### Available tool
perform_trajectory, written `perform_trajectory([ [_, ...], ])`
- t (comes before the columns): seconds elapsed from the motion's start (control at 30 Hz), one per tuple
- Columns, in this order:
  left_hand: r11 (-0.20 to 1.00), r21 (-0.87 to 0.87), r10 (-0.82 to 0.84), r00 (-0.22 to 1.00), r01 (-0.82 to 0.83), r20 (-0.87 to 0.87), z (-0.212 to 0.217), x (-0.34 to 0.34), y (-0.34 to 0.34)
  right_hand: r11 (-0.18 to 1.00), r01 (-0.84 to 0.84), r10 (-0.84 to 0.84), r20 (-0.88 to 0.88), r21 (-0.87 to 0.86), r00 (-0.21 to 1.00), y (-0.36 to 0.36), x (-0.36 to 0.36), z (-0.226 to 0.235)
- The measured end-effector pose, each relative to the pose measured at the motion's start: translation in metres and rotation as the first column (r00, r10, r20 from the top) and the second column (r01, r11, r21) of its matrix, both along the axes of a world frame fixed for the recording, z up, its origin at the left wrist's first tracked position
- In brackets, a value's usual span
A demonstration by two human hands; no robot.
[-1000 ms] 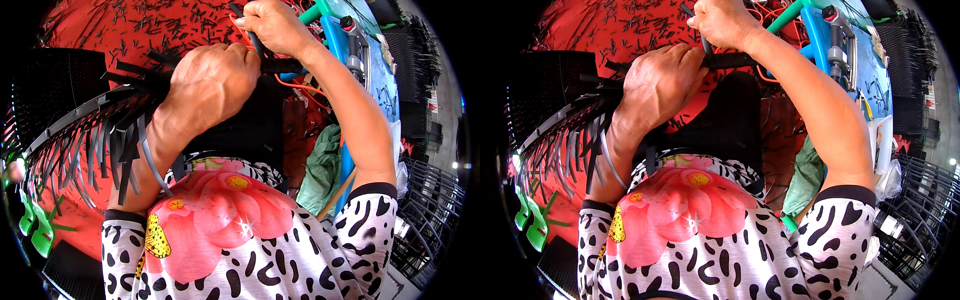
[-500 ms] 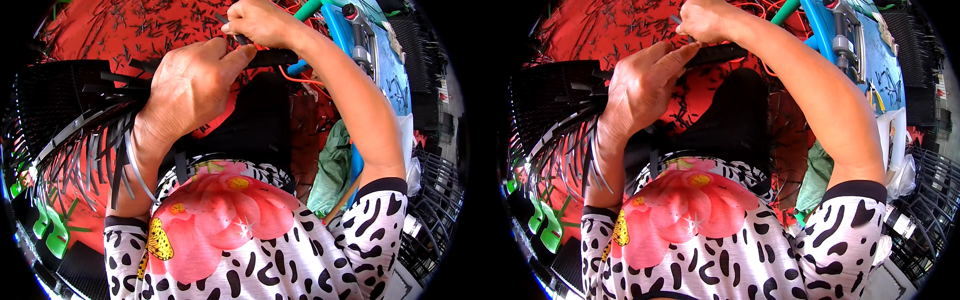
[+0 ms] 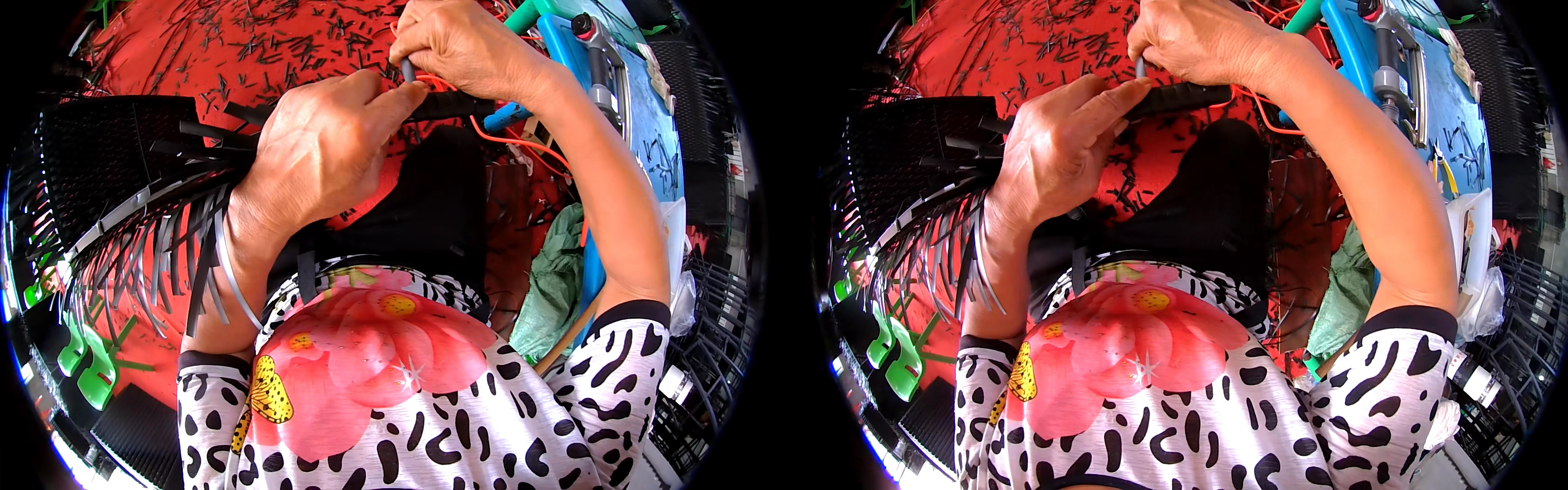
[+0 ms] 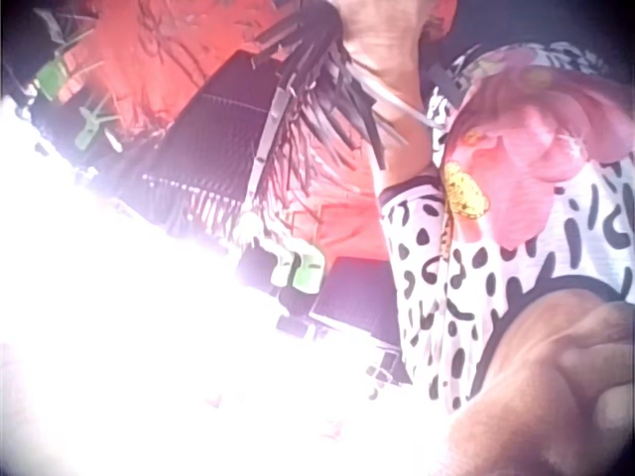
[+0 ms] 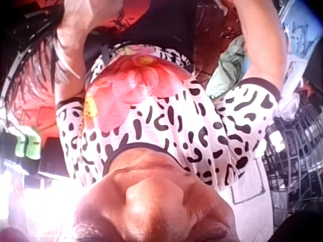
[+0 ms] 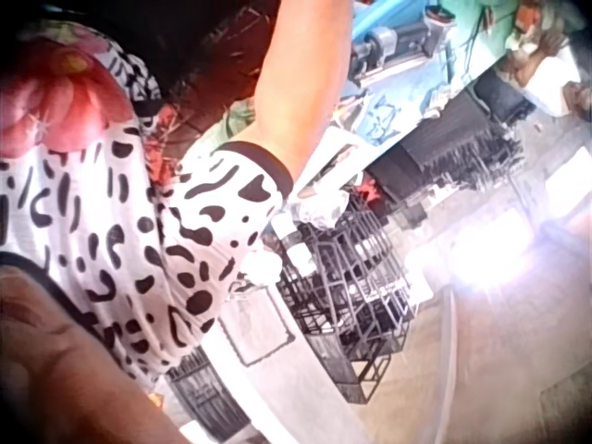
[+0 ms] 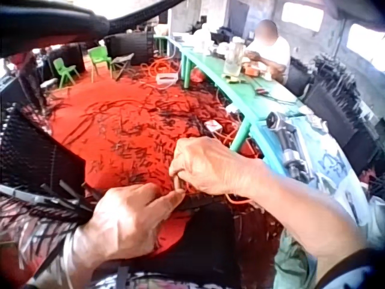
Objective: The person sits on the floor and assembles a black plastic chair by inserting black plastic strips into a frame. They use a pneumatic nail gun to secure the strips in place, repeatedly picking up strips and firing the tool.
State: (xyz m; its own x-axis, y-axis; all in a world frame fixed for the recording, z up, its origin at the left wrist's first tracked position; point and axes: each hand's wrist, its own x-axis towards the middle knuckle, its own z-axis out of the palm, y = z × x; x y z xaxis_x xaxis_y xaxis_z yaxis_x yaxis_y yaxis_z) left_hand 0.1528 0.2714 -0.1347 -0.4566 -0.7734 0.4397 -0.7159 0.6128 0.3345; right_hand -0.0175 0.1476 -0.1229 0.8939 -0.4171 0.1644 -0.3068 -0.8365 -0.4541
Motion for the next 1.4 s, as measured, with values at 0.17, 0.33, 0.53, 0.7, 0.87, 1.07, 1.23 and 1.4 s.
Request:
perform_trajectory([
  [0.17,1.0,-0.004,0.001,1.0,-0.001,-0.006,-0.001,0.001,0.0,0.857,0.286,-0.239,-0.161,0.429,0.958,0.007,0.01,0.009],
  [0.33,1.0,0.013,-0.012,1.0,0.012,-0.008,0.001,0.001,0.0,0.591,0.223,-0.263,-0.076,0.775,0.962,-0.002,0.003,-0.009],
  [0.53,1.0,0.015,-0.023,1.0,0.023,0.001,0.001,-0.001,0.003,0.515,0.136,-0.198,-0.037,0.846,0.98,-0.003,0.005,-0.026],
  [0.7,0.999,0.027,-0.041,0.999,0.041,-0.009,-0.001,-0.001,0.004,0.472,0.296,-0.185,-0.235,0.83,0.954,0.005,0.002,-0.01],
  [0.87,1.0,-0.006,-0.027,0.999,0.027,-0.034,-0.001,-0.003,0.005,0.491,0.161,-0.083,-0.138,0.856,0.987,-0.001,-0.003,-0.024],
  [1.07,1.0,0.002,-0.027,0.999,0.028,-0.047,0.001,-0.004,0.005,0.635,0.064,0.065,-0.136,0.77,0.989,0.0,-0.002,-0.022],
  [1.23,0.999,0.006,-0.033,0.994,0.033,-0.107,-0.003,-0.002,0.003,0.945,0.212,-0.278,0.274,0.247,0.921,0.041,-0.018,-0.014],
  [1.4,0.998,0.04,-0.039,0.991,0.045,-0.127,0.002,0.0,0.0,0.946,0.228,-0.098,0.47,-0.228,0.877,0.086,-0.028,-0.025],
])
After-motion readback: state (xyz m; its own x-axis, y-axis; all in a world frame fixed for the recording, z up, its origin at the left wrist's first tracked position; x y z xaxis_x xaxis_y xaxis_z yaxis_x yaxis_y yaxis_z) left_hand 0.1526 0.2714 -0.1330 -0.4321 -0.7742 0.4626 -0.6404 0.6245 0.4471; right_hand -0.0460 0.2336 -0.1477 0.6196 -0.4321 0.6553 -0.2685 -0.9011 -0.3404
